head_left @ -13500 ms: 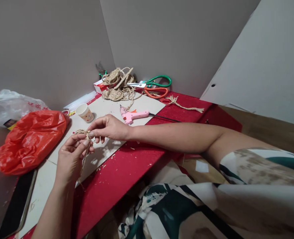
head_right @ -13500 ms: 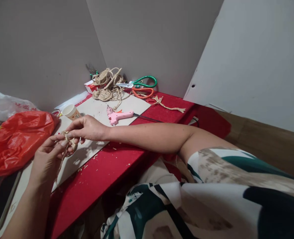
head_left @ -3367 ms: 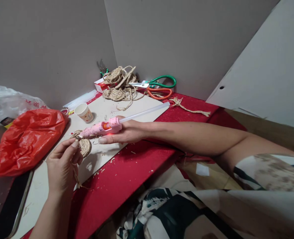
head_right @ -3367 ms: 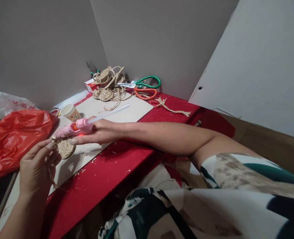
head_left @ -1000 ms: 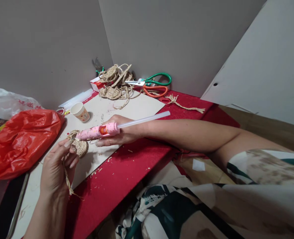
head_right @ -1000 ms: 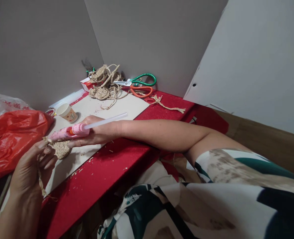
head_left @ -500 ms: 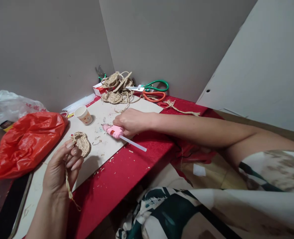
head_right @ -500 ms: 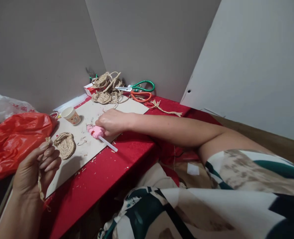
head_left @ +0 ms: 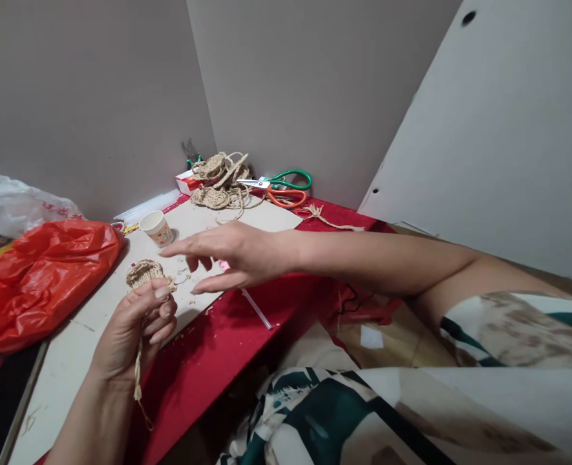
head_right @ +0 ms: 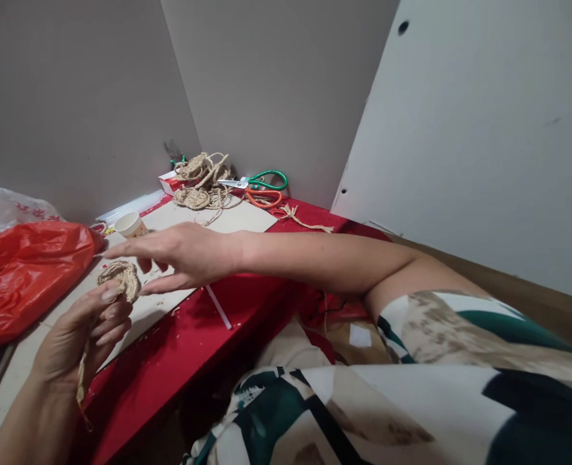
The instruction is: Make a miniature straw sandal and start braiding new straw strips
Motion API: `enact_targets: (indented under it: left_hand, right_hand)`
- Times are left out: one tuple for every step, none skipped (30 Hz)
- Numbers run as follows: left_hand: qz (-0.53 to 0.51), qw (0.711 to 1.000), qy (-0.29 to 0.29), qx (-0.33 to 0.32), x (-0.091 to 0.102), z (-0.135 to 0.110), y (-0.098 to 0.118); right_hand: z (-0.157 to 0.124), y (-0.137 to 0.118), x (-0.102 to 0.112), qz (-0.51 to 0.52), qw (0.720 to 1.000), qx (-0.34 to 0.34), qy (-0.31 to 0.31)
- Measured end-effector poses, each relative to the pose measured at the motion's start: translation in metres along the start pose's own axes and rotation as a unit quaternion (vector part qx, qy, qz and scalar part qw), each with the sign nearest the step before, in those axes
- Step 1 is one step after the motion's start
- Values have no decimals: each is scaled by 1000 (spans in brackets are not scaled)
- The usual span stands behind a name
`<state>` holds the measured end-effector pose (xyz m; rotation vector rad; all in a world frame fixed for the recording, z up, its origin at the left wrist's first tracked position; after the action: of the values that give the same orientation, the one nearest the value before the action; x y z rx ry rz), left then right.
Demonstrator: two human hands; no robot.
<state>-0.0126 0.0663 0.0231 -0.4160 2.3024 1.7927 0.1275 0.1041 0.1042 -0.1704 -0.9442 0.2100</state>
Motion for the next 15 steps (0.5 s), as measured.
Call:
enact_targets:
  left_hand:
    - [8,1000,-5,3,-1,-1,-1]
    - [15,1000,-11,6,-3,-1,-3]
    - [20,1000,-17,10,-4,-1,-4]
    - [22,999,-23,13,-6,-1,-6]
    - [23,999,-27,17,-7,-1,-7]
    - [22,999,-30,21,-7,-1,-8]
    - [20,999,-31,26,-8,0,-10]
    - [17,999,-31,30,-8,0,-11]
    - [14,999,-30,32,-8,1,-12]
    - [12,999,-30,34,-8,1,-12]
    - [9,999,-30,36,-8,1,-12]
    - [8,999,-29,37,-8,1,-13]
    - [7,999,-28,40,-8,1,-13]
    - [8,999,-25,42,-8,1,-13]
    - [10,999,-23,44,-7,1,-13]
  right_hand:
    - [3,-5,-4,3,1000,24,2]
    - [6,-8,-8,3,999,42,0]
    - [8,-10,-11,2,998,55,-2]
    - [9,-11,-13,0,998,63,-6]
    - [10,-11,-14,-1,998,67,-10]
    - [10,-10,-14,-1,998,68,-15]
    - [11,-10,-15,0,998,65,-19]
    - [11,-9,-15,3,998,62,-23]
    - [11,-8,-14,7,998,59,-24]
    - [10,-8,-14,13,998,55,-24]
    - [10,-7,-14,20,998,52,-23]
    - [10,-6,-14,27,998,49,-21]
    - [9,-6,-14,36,998,46,-19]
    - [8,-5,-14,45,998,45,-16]
    - [8,-4,-15,55,997,43,-13]
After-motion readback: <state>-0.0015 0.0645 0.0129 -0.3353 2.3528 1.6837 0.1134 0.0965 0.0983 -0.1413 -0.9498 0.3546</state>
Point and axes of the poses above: each hand's wrist, its own z-axis towards the middle knuckle, its own x-axis out of the back of the hand, y = z × x, the point moved 8 cm from there along z, towards the middle knuckle, and after that the axes turned 2 degrees about x, right-handed, at the moved point
